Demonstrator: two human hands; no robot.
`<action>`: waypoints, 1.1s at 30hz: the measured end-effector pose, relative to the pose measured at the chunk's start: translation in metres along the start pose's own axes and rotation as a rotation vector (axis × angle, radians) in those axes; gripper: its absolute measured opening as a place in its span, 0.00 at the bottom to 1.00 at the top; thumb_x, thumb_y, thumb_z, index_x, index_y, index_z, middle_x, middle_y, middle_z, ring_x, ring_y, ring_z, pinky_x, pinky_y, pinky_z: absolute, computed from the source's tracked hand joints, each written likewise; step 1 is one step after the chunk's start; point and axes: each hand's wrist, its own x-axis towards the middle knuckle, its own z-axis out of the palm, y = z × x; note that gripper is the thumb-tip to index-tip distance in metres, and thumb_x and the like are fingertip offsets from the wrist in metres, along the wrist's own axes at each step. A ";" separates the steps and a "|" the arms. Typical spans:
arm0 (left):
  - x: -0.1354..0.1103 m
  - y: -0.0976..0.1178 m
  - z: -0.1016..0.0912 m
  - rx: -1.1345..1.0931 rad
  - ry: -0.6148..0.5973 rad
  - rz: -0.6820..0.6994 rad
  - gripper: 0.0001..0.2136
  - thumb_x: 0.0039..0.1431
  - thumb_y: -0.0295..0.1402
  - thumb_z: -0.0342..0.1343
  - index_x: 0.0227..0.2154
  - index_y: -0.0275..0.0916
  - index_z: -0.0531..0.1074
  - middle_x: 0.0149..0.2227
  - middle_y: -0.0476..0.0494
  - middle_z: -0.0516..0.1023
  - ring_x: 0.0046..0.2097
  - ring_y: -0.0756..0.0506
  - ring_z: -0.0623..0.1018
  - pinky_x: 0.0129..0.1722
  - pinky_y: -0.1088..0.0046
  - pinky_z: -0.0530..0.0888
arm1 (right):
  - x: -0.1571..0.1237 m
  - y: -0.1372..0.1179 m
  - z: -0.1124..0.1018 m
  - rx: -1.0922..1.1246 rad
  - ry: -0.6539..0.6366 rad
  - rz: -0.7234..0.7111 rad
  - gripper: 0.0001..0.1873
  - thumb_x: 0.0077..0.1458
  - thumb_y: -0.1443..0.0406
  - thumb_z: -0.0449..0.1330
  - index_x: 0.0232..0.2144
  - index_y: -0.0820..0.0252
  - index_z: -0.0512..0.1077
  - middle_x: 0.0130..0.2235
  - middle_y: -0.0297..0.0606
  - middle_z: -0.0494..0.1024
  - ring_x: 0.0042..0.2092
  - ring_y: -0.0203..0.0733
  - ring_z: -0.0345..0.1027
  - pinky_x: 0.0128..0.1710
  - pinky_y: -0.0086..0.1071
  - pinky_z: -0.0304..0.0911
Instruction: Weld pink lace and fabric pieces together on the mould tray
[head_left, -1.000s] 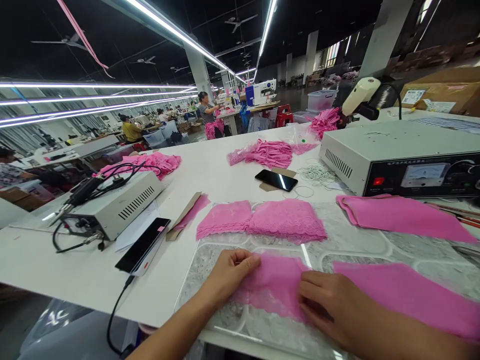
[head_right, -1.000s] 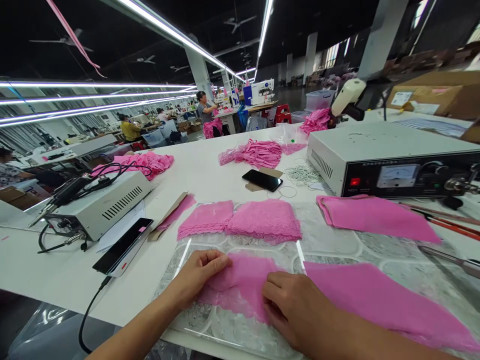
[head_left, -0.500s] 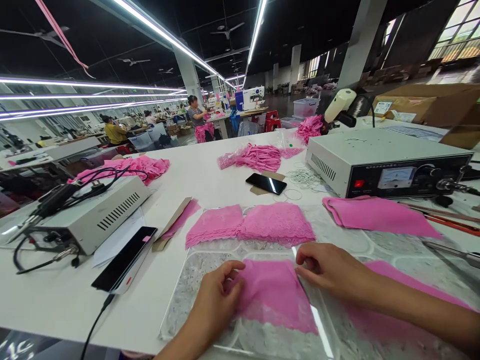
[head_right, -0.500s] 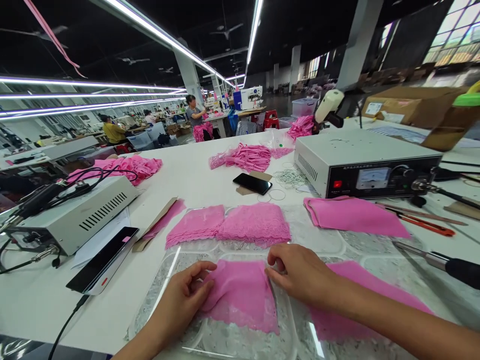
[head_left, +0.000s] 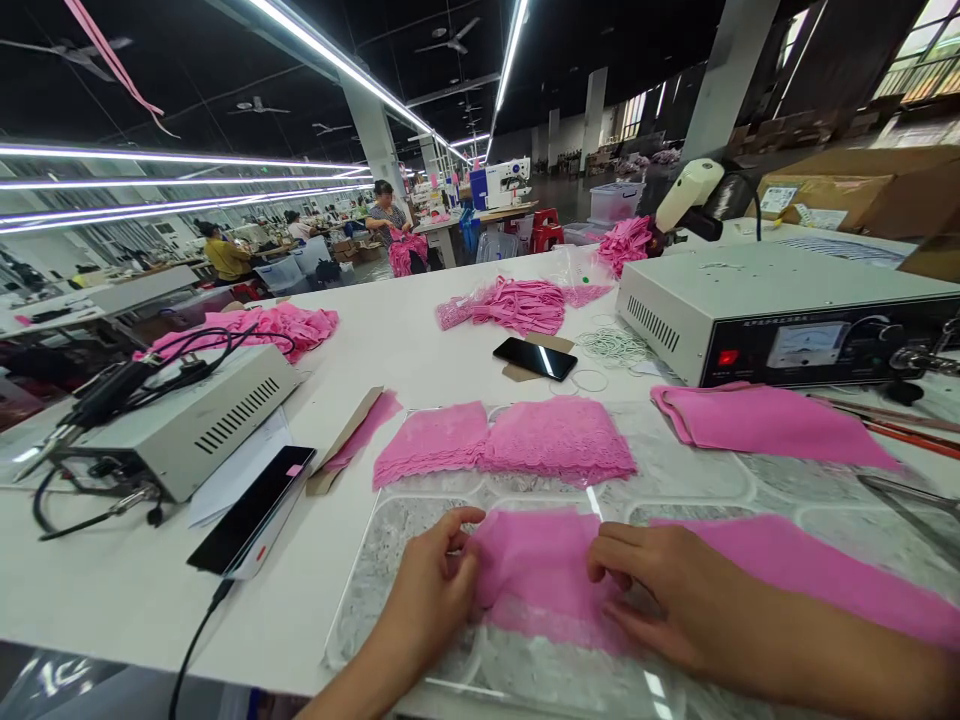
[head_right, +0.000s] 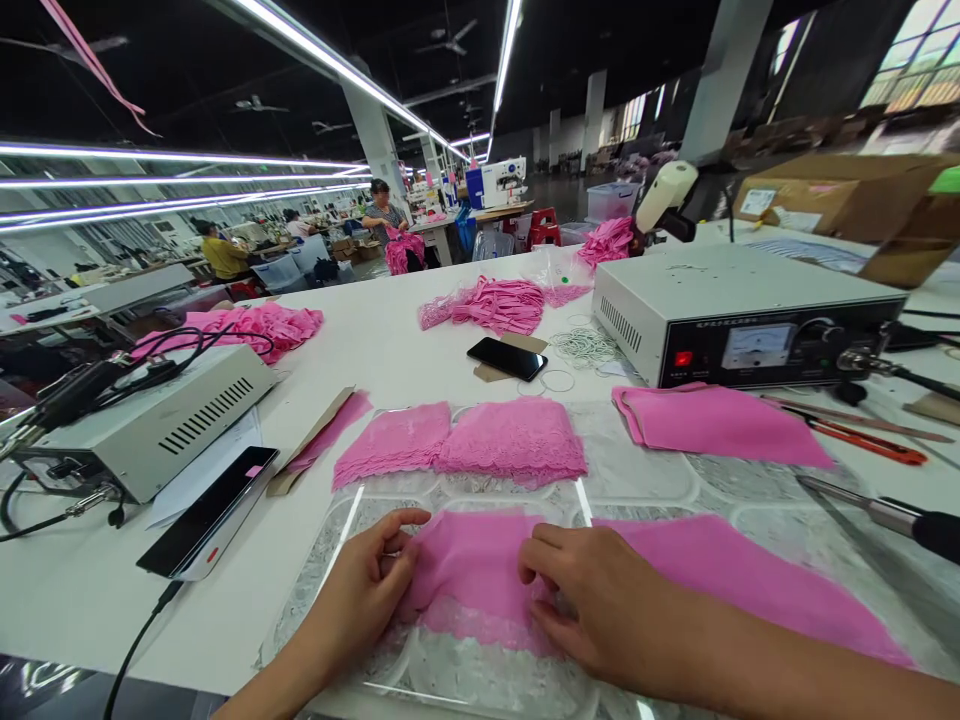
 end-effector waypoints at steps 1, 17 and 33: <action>0.000 0.001 -0.001 0.005 -0.002 -0.001 0.20 0.53 0.41 0.50 0.46 0.36 0.69 0.25 0.52 0.70 0.18 0.52 0.71 0.18 0.78 0.63 | 0.000 -0.002 0.002 -0.005 -0.026 -0.019 0.08 0.50 0.75 0.57 0.31 0.58 0.69 0.34 0.35 0.74 0.31 0.38 0.67 0.32 0.30 0.57; 0.002 0.011 -0.006 0.210 0.024 0.031 0.12 0.53 0.30 0.53 0.40 0.37 0.75 0.27 0.50 0.73 0.26 0.50 0.70 0.26 0.76 0.66 | -0.007 0.002 0.006 -0.051 -0.097 -0.032 0.10 0.57 0.75 0.51 0.29 0.58 0.66 0.33 0.35 0.74 0.32 0.41 0.68 0.31 0.32 0.58; 0.022 0.031 0.001 0.624 -0.128 0.630 0.12 0.61 0.22 0.51 0.39 0.38 0.79 0.40 0.42 0.76 0.39 0.46 0.76 0.41 0.70 0.73 | -0.018 0.017 0.045 -0.313 0.342 -0.376 0.12 0.62 0.76 0.47 0.30 0.57 0.64 0.26 0.33 0.70 0.23 0.37 0.63 0.21 0.32 0.51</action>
